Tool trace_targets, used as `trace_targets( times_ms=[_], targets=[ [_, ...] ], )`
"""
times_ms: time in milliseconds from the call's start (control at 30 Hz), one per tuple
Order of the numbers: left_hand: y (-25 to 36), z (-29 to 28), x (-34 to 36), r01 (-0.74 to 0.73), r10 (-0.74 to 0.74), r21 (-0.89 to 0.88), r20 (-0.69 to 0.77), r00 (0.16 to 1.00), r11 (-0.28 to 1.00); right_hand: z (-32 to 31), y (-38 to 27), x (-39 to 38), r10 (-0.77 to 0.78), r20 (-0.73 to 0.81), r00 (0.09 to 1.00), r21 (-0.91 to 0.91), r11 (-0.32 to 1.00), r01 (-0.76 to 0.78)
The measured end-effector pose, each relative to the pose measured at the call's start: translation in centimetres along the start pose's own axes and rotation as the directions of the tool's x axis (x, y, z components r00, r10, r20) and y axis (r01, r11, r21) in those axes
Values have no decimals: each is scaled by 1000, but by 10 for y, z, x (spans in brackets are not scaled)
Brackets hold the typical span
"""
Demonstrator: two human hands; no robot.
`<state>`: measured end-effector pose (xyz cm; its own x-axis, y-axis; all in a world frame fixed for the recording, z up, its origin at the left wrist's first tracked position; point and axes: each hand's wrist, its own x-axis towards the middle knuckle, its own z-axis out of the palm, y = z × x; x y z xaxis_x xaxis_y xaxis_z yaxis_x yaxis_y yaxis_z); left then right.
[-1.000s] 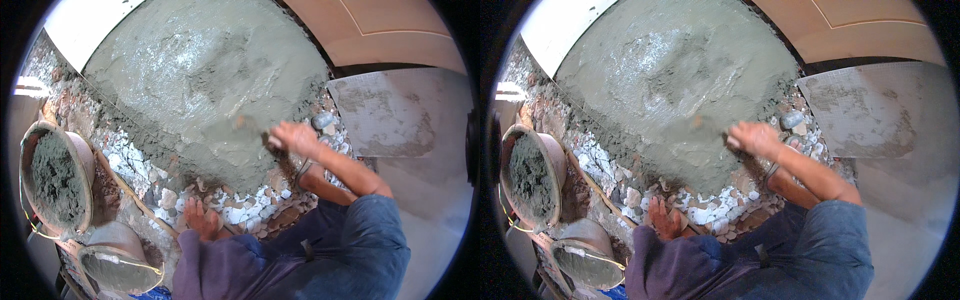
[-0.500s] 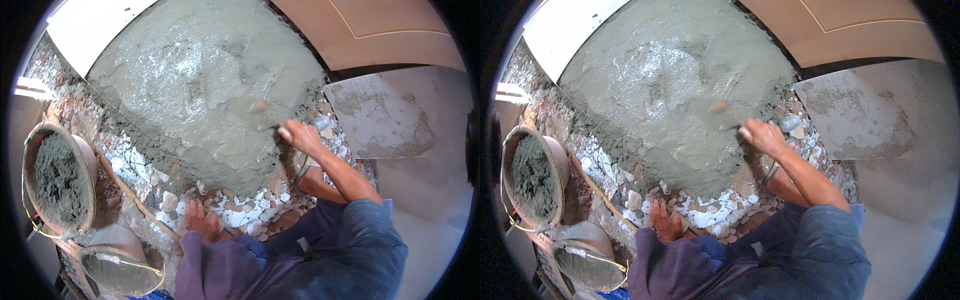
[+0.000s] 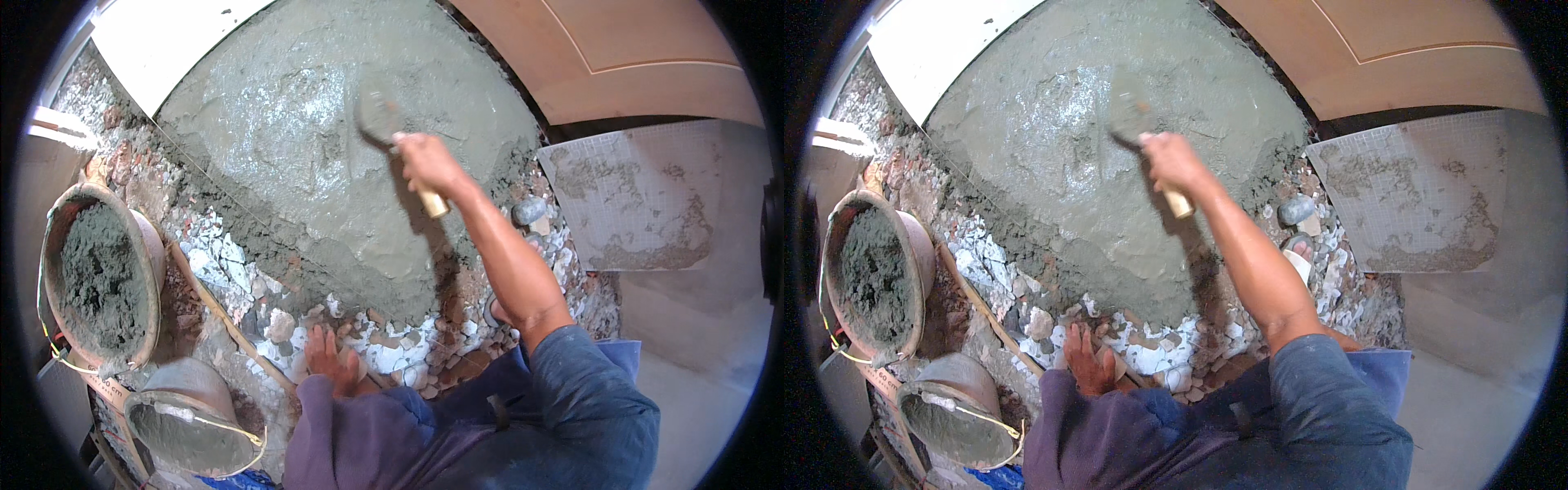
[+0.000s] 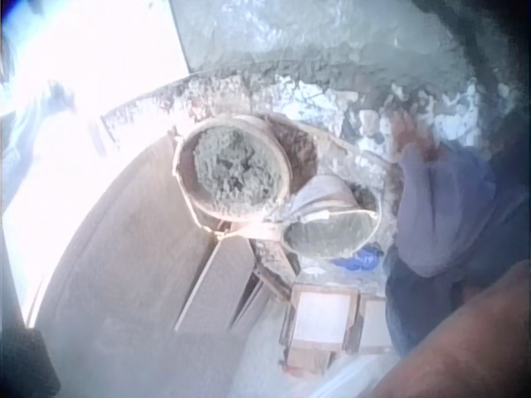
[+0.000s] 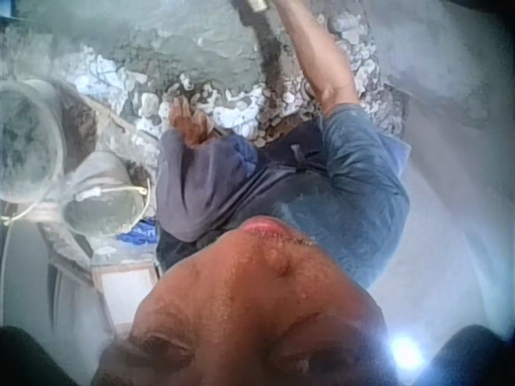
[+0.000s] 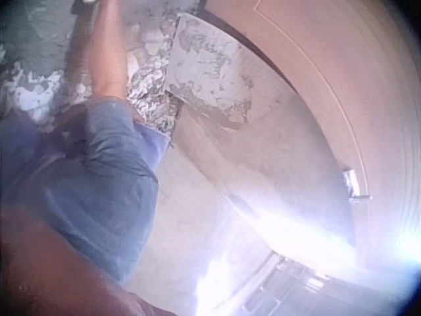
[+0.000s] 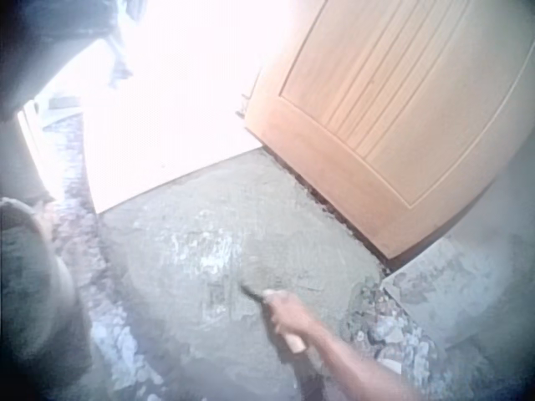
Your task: The person spreads cement on the floor using a trowel, then places a large white tile onto the cement and taps it with a rubber mallet to level and secure it.
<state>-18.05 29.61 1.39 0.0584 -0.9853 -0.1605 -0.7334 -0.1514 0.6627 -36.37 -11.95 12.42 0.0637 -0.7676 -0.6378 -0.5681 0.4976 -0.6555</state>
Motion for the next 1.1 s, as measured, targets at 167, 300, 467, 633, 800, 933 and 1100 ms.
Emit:
trace_targets(
  times_ms=[167,300,467,633,800,933,1100],
  targets=[
    [0,0,0,-13,13,-3,-38,999,1000,33,1,-51,-164,309,937,-739,579,345],
    [0,-1,0,83,-82,-5,96,992,997,-19,16,-22,-393,80,916,-876,410,253],
    [0,-3,1,74,-70,-42,87,994,996,-114,-9,76,-351,-407,843,-821,545,-169],
    [-1,3,0,-3,0,-53,-46,999,999,-99,-44,87,34,-306,952,-121,990,-74],
    [3,4,0,19,-20,-6,-74,997,1000,8,-104,81,-154,44,987,-315,936,160],
    [7,-3,4,8,-10,-23,-117,993,1000,88,-103,22,-310,297,903,-593,681,429],
    [11,-9,5,33,-37,-50,-101,994,998,86,-83,-31,-212,455,865,-659,574,487]
  ],
)
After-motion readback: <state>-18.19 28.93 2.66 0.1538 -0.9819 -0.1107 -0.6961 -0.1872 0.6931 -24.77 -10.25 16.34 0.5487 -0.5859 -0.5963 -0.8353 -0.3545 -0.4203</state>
